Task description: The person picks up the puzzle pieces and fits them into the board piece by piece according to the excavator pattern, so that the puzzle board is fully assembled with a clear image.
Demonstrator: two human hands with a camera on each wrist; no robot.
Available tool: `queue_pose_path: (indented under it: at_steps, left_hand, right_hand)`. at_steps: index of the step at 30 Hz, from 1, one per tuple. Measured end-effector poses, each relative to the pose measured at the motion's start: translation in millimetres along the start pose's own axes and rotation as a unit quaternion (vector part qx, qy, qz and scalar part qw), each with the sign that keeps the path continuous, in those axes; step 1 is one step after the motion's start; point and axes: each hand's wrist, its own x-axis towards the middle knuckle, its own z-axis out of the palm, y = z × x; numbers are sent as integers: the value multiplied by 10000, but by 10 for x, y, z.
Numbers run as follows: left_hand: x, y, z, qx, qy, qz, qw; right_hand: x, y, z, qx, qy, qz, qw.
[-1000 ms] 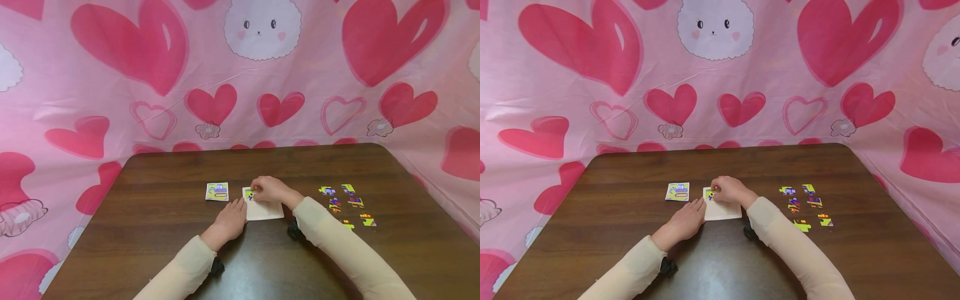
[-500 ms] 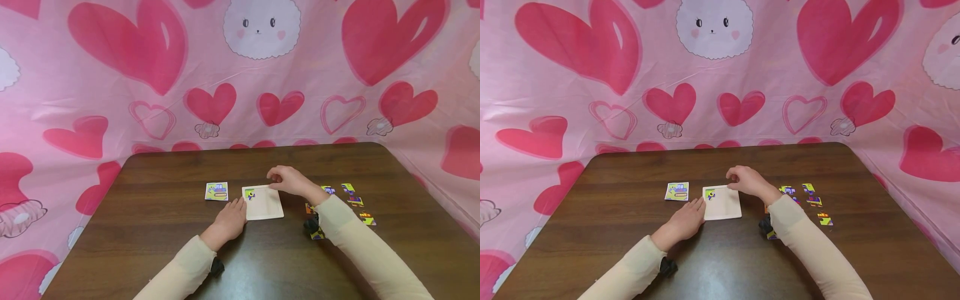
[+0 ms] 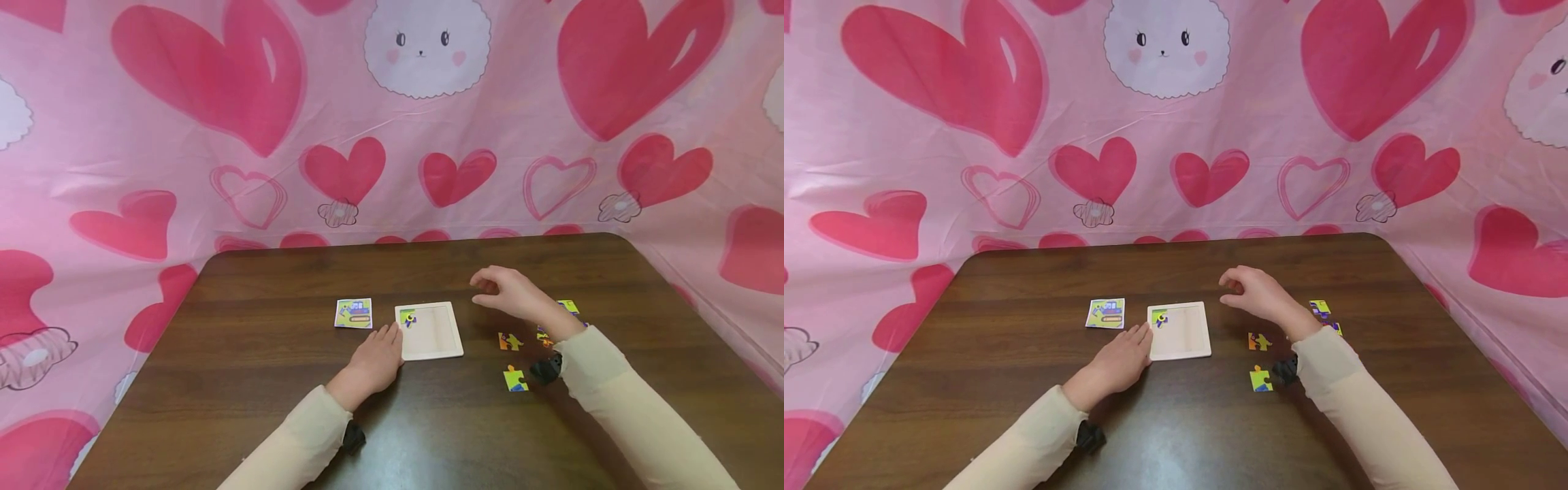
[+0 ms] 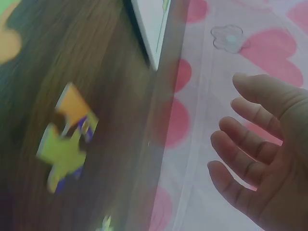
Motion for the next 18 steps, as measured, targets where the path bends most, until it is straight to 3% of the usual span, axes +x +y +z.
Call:
queue_pose_path:
  at_steps: [18]
  left_hand:
    - [8, -20, 24, -50, 32, 86, 9999]
  right_hand:
    - [-422, 535, -245, -177, 219, 455, 9986]
